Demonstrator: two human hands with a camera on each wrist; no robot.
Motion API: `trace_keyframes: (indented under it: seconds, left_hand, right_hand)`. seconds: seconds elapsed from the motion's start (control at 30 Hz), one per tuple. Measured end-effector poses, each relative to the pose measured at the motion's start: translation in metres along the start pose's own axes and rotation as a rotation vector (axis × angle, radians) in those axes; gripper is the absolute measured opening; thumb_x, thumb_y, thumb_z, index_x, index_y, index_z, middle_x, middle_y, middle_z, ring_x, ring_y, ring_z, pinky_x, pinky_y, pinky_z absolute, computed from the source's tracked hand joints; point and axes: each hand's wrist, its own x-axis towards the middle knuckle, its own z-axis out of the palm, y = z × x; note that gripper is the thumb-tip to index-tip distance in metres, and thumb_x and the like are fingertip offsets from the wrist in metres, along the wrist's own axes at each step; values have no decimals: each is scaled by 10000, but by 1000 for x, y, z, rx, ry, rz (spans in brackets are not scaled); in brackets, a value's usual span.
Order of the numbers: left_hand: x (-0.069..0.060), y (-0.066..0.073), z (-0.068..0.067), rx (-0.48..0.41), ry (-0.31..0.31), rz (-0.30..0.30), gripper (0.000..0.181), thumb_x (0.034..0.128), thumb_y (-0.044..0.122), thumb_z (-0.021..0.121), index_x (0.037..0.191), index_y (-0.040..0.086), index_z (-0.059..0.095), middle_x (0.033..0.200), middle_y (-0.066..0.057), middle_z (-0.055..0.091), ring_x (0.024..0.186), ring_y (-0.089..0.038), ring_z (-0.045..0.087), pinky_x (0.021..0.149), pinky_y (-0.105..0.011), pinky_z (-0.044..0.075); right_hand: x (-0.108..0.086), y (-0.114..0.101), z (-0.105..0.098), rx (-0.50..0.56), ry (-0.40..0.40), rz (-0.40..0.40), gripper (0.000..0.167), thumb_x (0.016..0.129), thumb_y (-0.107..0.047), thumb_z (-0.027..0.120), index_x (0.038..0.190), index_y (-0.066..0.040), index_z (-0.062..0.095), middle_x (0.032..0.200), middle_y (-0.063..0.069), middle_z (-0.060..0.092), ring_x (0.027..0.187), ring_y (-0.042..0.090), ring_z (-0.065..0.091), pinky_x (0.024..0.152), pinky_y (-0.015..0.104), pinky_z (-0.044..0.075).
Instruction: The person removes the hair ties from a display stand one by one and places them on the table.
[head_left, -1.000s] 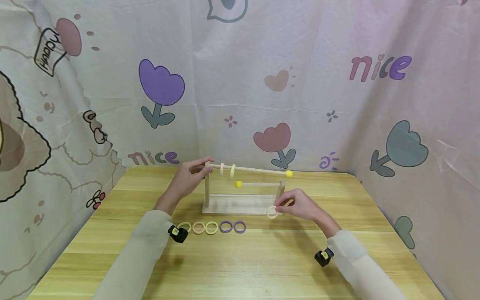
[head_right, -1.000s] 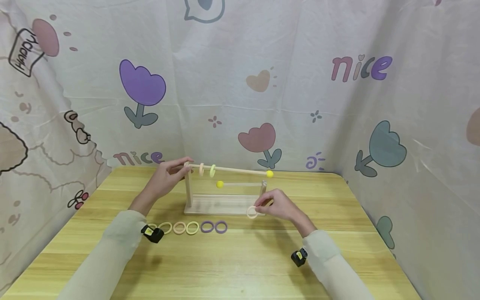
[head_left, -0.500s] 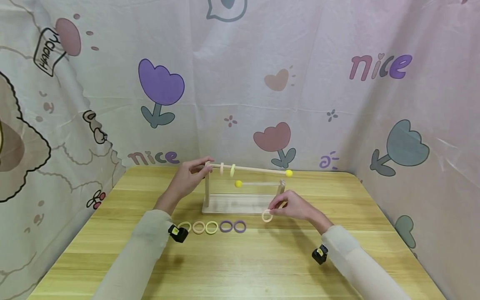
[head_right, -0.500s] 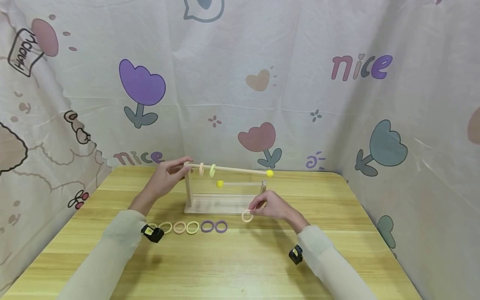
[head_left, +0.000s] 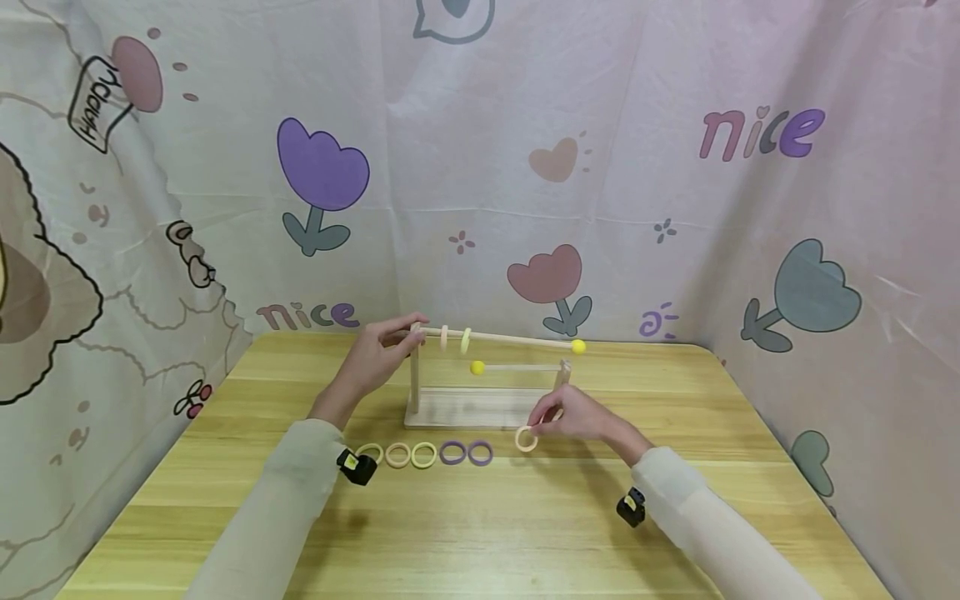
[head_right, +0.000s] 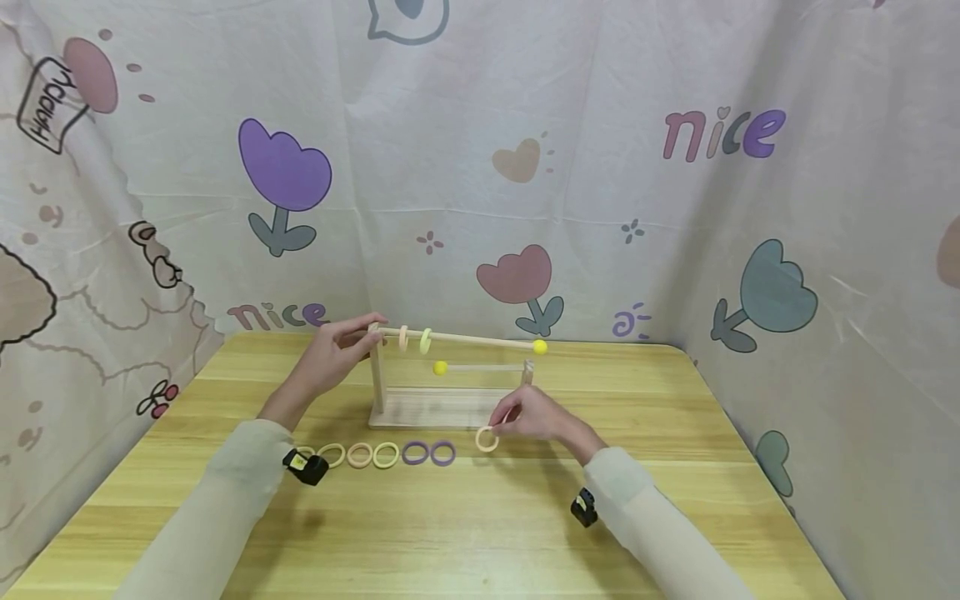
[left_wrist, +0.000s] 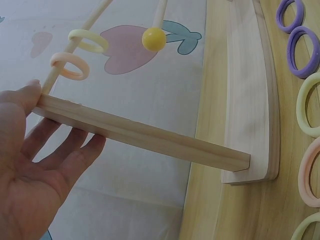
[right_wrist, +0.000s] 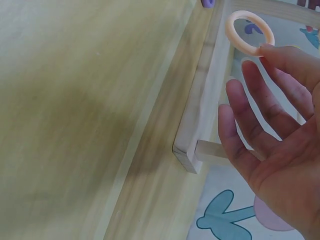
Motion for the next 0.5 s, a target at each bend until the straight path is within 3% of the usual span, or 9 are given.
trace_keyframes:
  seconds: [0.5]
  left_hand:
    - [0, 2, 2, 23, 12, -19, 381, 1056, 257, 606, 1409, 119, 637, 1353, -184, 678, 1223, -372, 674, 981, -493, 592]
  right_hand:
    - [8, 4, 8, -34, -47, -23, 52, 879, -31, 779, 925, -15, 796, 893, 92, 794, 780, 118, 684, 747, 212, 579]
